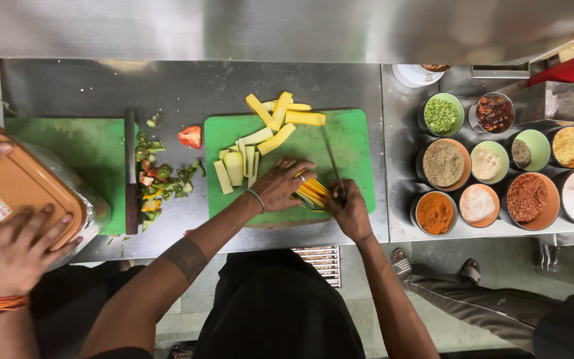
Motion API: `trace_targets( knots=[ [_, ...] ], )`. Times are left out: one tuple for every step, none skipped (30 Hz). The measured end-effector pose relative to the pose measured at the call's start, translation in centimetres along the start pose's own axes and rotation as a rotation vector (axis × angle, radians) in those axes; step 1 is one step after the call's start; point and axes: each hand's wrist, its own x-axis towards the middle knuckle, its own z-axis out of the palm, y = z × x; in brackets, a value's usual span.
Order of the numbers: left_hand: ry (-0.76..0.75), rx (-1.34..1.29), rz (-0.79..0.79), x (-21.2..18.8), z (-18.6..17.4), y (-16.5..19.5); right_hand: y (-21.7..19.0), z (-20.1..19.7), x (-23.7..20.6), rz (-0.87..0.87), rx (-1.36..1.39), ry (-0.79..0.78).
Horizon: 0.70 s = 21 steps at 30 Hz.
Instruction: The person slices yellow squash and zucchini into thin strips on a green cutting board using a knife, gathering the cut pieces into a pile. They also scoop diced mixed peppers from a neighboring board into a plastic container and continue slicing more squash pieces.
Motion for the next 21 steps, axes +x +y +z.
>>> trace_targets(
  knots=[
    [0.044,-0.038,0.034,0.1,0.5,-0.1,0.3,0.0,0.2,0.062,0.057,0.012],
    [0.087,-0.076,0.066,0.2,1.0,-0.2,0.6,0.1,0.5,0.072,0.069,0.020],
    [0.127,-0.118,0.096,0.3,1.6,-0.5,0.9,0.2,0.7,0.086,0.082,0.026],
    [0.119,-0.113,0.098,0.4,2.2,-0.8,1.2,0.3,0.9,0.101,0.095,0.031],
    [0.112,-0.106,0.101,0.7,2.7,-1.1,1.4,0.4,1.2,0.118,0.135,0.020],
    [0.108,-0.100,0.103,0.9,3.1,-1.4,1.5,0.4,1.4,0.135,0.173,0.008],
    [0.108,-0.084,0.103,0.9,3.3,-1.5,1.6,0.4,1.6,0.145,0.212,-0.003],
    [0.110,-0.064,0.105,0.9,3.4,-1.6,1.6,0.3,1.7,0.139,0.165,-0.005],
    [0.109,-0.049,0.105,0.9,3.4,-1.6,1.6,0.3,1.7,0.138,0.117,-0.009],
    [0.126,-0.083,0.117,0.9,3.2,-1.5,1.6,0.1,1.7,0.141,0.067,-0.015],
    [0.145,-0.114,0.128,0.8,2.9,-1.4,1.6,0.1,1.7,0.128,0.064,0.000],
    [0.165,-0.140,0.140,0.9,2.5,-1.3,1.5,0.0,1.7,0.111,0.063,0.016],
    [0.143,-0.144,0.135,0.9,2.1,-1.0,1.5,0.0,1.8,0.099,0.062,0.030],
    [0.120,-0.152,0.132,1.0,1.8,-0.8,1.5,0.0,1.9,0.120,0.054,0.019],
    [0.098,-0.157,0.129,1.2,1.5,-0.6,1.5,0.0,2.1,0.138,0.046,0.009],
    [0.079,-0.177,0.131,1.4,1.2,-0.5,1.6,0.0,2.2,0.155,0.038,0.002],
    [0.059,-0.198,0.132,1.5,1.0,-0.4,1.7,-0.1,2.4,0.153,0.096,-0.008],
    [0.039,-0.219,0.132,1.7,0.8,-0.2,1.9,-0.2,2.4,0.151,0.155,-0.018],
    [0.040,-0.190,0.156,1.9,0.8,-0.2,2.1,-0.4,2.4,0.145,0.215,-0.027],
    [0.041,-0.162,0.179,2.1,0.7,-0.1,2.3,-0.7,2.2,0.172,0.091,-0.014],
    [0.041,-0.137,0.201,2.2,0.8,-0.1,2.6,-1.2,1.7,0.201,-0.036,-0.002]
  ],
)
